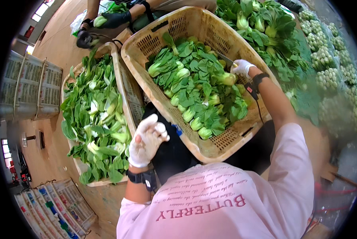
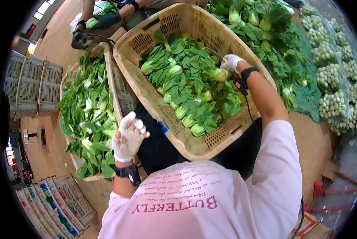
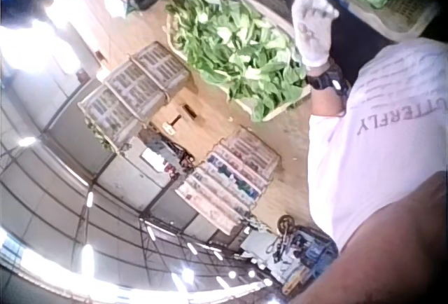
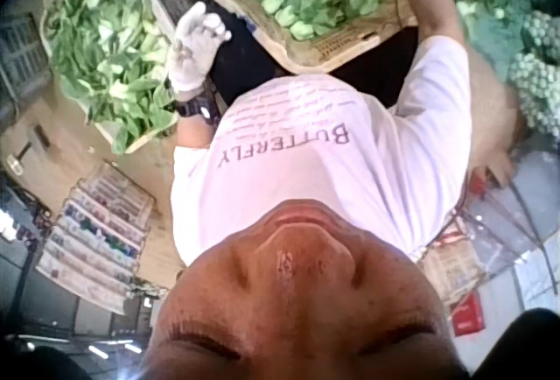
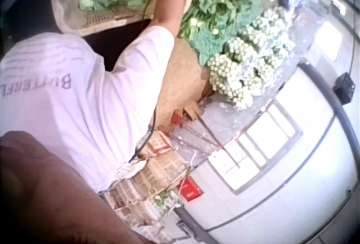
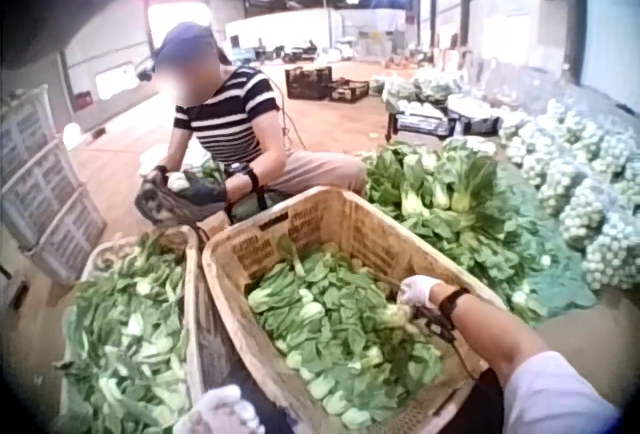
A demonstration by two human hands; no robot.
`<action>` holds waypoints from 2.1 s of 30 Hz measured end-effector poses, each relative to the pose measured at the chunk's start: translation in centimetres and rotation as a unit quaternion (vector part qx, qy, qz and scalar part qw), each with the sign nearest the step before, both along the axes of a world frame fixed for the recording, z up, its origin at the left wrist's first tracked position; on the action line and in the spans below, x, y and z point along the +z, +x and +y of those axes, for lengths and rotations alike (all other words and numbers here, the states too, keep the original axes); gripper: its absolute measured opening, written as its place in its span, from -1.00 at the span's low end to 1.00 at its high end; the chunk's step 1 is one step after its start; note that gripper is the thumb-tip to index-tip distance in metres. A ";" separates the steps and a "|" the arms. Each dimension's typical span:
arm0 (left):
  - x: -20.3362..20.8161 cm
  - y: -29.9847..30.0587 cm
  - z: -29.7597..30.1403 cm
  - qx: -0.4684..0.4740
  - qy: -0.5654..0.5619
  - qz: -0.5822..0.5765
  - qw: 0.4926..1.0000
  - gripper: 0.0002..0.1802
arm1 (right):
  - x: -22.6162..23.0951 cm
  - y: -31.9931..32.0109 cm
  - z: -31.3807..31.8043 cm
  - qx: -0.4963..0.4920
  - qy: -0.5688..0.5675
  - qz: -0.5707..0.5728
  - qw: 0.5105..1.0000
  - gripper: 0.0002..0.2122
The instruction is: The person trims the ends of bok choy heads with a knife and places the trimmed vegetables into a plastic crate.
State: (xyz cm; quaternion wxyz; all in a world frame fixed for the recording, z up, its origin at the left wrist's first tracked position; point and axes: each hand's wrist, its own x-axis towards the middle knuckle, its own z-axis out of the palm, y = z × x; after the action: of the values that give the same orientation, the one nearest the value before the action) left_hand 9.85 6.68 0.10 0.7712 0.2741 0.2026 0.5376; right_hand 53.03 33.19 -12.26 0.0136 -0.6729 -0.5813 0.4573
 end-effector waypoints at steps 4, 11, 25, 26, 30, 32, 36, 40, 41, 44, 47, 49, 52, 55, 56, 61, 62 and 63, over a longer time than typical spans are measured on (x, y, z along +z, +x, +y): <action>-0.7 -0.4 -0.9 0.024 0.011 -0.028 0.999 -0.28 | -1.4 -0.5 -1.0 0.110 0.152 -0.152 0.970 -0.57; -2.2 -1.1 -2.4 0.053 0.053 -0.015 0.997 -0.37 | -6.5 -1.0 -4.8 0.039 0.209 -0.195 0.957 -0.66; -1.8 0.6 -0.8 0.021 0.033 -0.075 0.996 -0.36 | -7.8 0.4 -3.4 0.058 0.105 -0.117 0.986 -0.27; -1.8 0.6 -0.6 0.020 0.035 -0.076 0.996 -0.36 | -6.9 0.1 -3.5 0.062 0.096 -0.124 0.986 -0.28; -1.1 0.4 -0.8 0.033 0.022 -0.019 0.999 -0.35 | 0.1 -3.5 -4.1 0.130 0.241 -0.112 0.955 -0.34; -0.2 0.5 -0.7 0.039 0.019 0.056 0.997 -0.37 | 5.3 -6.5 -4.8 0.167 0.364 -0.053 0.915 -0.39; 5.3 3.0 -0.8 0.200 0.286 0.622 0.701 -0.28 | 17.1 -16.4 -10.6 0.209 0.472 0.134 0.846 -0.39; 7.8 1.9 -1.2 0.394 0.229 0.795 0.401 0.03 | 25.3 -26.0 -19.3 0.296 0.456 0.298 0.784 -0.41; 7.8 0.2 -1.4 0.432 0.223 0.783 0.388 0.01 | 25.8 -27.8 -20.6 0.313 0.444 0.363 0.757 -0.42; 8.5 -4.9 -4.0 0.437 0.135 0.624 0.634 -0.32 | 23.8 -31.2 -21.7 0.187 0.297 0.513 0.784 -0.57; 7.1 -8.4 -6.8 0.460 0.084 0.524 0.712 -0.34 | 19.7 -34.0 -20.7 0.235 0.352 0.417 0.804 -0.72; 6.7 -9.8 -8.8 0.473 0.048 0.566 0.673 -0.34 | 20.3 -36.8 -22.9 0.268 0.467 0.310 0.783 -0.69; 4.4 -12.1 -10.5 0.499 0.068 0.571 0.648 -0.34 | 21.2 -39.7 -24.8 0.358 0.595 0.236 0.680 -0.67; 4.4 -12.4 -11.6 0.498 0.034 0.573 0.650 -0.38 | 20.6 -41.7 -26.0 0.429 0.578 0.184 0.670 -0.78; 4.7 -12.2 -11.7 0.510 0.022 0.558 0.654 -0.39 | 20.1 -42.1 -26.1 0.433 0.576 0.190 0.667 -0.80; 4.4 -13.0 -12.3 0.514 0.012 0.580 0.633 -0.44 | 18.5 -43.9 -25.8 0.437 0.572 0.208 0.663 -0.83; 4.2 -13.2 -12.6 0.519 0.011 0.582 0.627 -0.46 | 17.6 -44.5 -25.4 0.430 0.576 0.217 0.660 -0.83; 3.9 -13.4 -12.8 0.523 0.011 0.583 0.622 -0.47 | 16.9 -45.1 -25.1 0.423 0.580 0.226 0.658 -0.83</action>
State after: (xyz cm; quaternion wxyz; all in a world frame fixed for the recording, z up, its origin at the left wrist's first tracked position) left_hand -3.55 -6.07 4.03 0.0771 0.3863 0.7133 0.5797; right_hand 7.92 8.05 4.65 0.3370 -0.0860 -0.9297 0.1213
